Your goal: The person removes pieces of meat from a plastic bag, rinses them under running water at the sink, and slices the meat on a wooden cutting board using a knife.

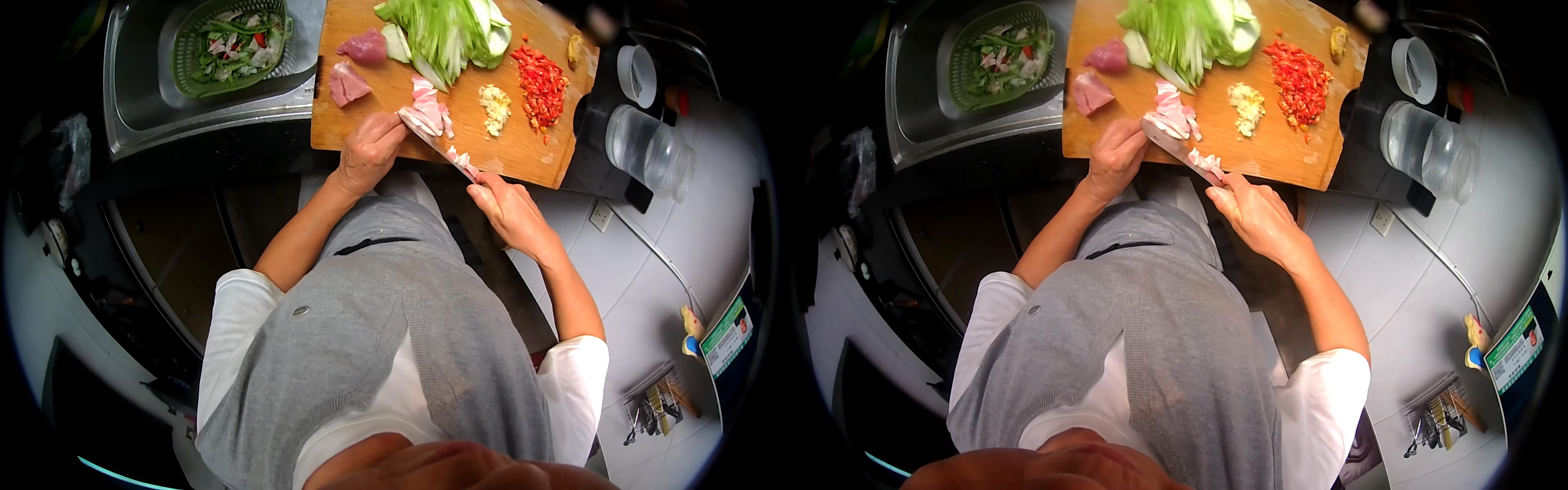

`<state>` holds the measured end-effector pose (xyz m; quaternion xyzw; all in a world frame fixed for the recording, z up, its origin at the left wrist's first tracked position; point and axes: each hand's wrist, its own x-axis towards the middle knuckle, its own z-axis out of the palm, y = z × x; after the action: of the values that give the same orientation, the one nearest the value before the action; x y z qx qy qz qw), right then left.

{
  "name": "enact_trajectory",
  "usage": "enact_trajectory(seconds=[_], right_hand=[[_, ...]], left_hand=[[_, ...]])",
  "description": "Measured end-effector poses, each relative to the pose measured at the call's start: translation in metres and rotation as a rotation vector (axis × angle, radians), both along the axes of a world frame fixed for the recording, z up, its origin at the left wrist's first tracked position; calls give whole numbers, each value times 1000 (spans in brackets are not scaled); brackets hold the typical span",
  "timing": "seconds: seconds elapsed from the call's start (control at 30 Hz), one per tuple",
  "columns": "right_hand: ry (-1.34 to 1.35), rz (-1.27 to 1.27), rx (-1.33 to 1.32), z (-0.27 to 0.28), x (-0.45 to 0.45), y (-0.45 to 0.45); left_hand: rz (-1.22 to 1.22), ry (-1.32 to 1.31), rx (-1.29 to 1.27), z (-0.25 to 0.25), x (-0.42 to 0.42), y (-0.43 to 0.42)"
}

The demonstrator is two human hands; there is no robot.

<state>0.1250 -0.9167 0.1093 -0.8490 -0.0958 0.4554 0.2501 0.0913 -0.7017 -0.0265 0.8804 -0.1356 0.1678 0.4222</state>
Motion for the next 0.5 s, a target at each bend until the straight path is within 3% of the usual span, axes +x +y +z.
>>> enact_trajectory(seconds=[0.23,0.5], right_hand=[[-72,62,89,-32,19,34],[-75,-32,62,-11,-8,-8]], left_hand=[[-44,-7,12,-1,4,3],[-88,41,15,6,6,6]])
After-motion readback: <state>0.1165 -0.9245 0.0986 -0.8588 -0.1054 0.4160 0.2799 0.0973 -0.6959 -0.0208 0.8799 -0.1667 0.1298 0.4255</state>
